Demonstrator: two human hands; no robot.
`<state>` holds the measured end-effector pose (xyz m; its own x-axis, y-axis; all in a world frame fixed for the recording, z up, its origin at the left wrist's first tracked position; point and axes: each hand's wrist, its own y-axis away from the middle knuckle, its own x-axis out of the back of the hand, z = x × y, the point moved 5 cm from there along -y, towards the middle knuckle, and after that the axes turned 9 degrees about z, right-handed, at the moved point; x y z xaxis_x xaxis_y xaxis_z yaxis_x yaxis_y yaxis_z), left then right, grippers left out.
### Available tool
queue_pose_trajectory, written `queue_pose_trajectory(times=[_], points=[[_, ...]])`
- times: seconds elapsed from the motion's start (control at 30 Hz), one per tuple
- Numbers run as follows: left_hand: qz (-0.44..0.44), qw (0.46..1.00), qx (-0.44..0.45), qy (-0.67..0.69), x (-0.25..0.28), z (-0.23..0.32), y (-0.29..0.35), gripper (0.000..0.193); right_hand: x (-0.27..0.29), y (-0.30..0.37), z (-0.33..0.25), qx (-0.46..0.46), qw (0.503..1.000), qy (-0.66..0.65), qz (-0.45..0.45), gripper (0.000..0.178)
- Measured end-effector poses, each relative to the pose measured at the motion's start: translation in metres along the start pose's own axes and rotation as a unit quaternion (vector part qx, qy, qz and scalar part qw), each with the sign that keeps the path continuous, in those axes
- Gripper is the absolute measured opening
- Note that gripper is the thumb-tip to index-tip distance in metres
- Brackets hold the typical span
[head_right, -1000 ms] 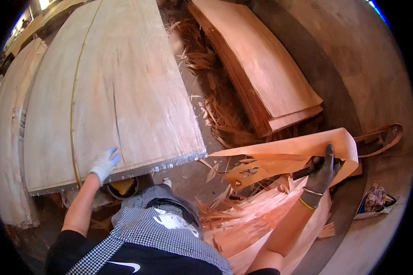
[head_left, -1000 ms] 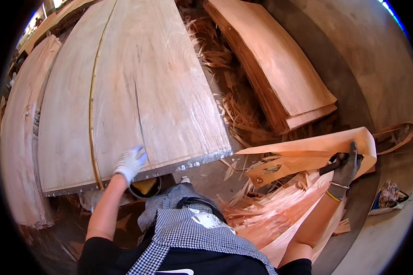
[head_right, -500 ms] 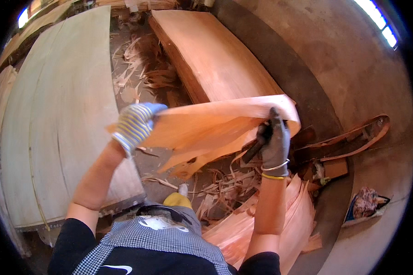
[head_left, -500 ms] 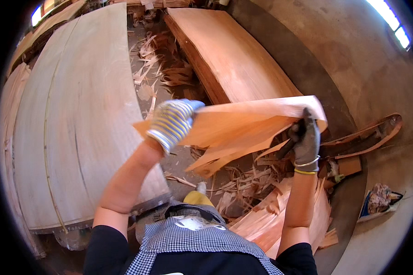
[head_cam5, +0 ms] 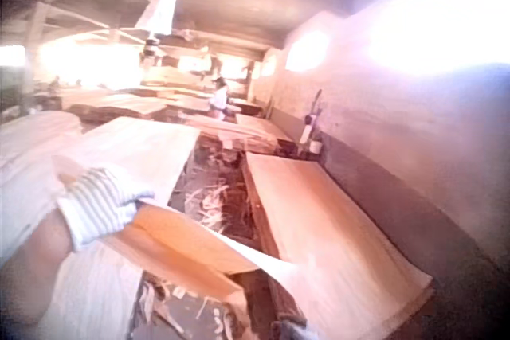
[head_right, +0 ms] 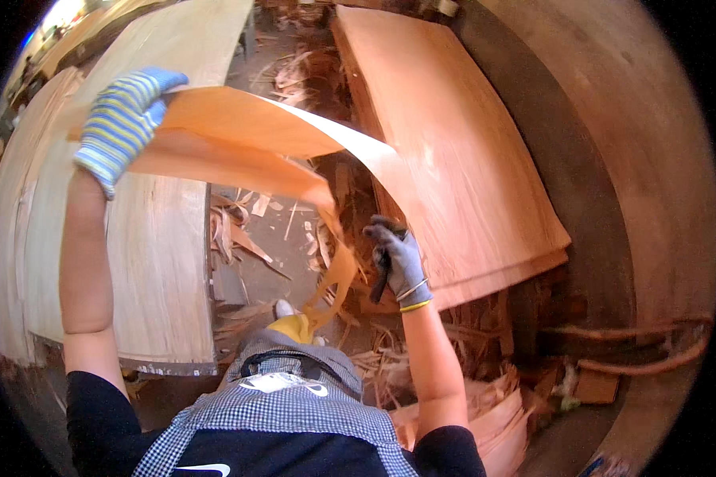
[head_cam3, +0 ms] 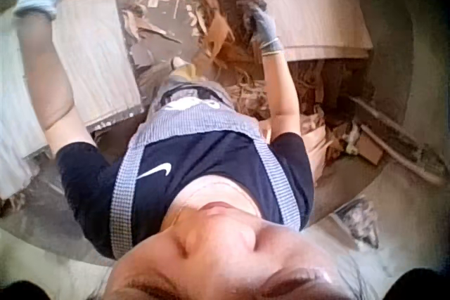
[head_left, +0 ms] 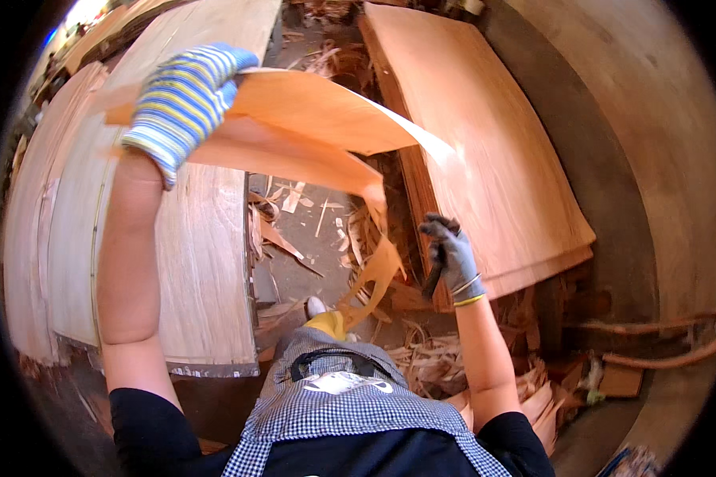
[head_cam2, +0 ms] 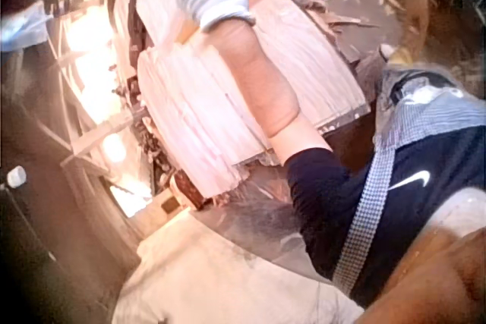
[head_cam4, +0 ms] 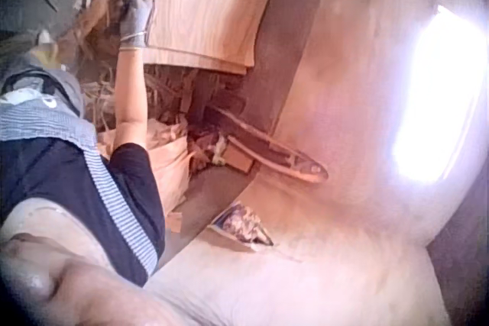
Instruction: The person applies wood veneer to a large panel by picking up veneer sheets from a stack and placing them onto the panel surface, using a small tool to trim or press down sections.
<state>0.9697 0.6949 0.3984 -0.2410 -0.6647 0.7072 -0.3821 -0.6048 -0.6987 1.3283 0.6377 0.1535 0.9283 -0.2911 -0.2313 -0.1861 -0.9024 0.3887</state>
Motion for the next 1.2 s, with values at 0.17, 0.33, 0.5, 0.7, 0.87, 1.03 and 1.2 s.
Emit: queue_pose_trajectory(times=[0.17, 0.33, 0.5, 0.7, 0.87, 1.03, 1.2], points=[[0.011, 0.992, 0.018, -0.123, 0.009, -0.05, -0.025, 0.027, -0.023, -0.059, 0.029, 0.028, 0.992, 0.119, 0.011, 0.024], [0.084, 0.965, -0.108, -0.223, -0.007, -0.083, -0.069, 0.027, -0.082, -0.097, 0.066, -0.021, 0.971, 0.218, -0.092, 0.024], [0.024, 0.944, 0.079, -0.32, 0.068, -0.104, -0.086, 0.026, -0.194, -0.131, 0.161, -0.15, 0.884, 0.23, -0.379, 0.049], [0.219, 0.935, 0.187, -0.207, 0.094, -0.12, -0.074, 0.033, -0.262, -0.239, 0.193, -0.18, 0.843, 0.284, -0.42, 0.063], [0.168, 0.822, 0.459, -0.292, 0.149, -0.153, 0.05, 0.027, -0.363, -0.433, 0.13, -0.059, 0.886, 0.313, -0.338, 0.015], [0.056, 0.699, 0.647, -0.298, 0.144, -0.108, 0.204, 0.024, -0.559, -0.478, -0.052, 0.295, 0.831, 0.294, -0.369, 0.017], [0.002, 0.554, 0.798, -0.236, 0.094, -0.038, 0.347, 0.026, -0.676, -0.355, -0.017, 0.688, 0.497, 0.301, -0.435, 0.024]])
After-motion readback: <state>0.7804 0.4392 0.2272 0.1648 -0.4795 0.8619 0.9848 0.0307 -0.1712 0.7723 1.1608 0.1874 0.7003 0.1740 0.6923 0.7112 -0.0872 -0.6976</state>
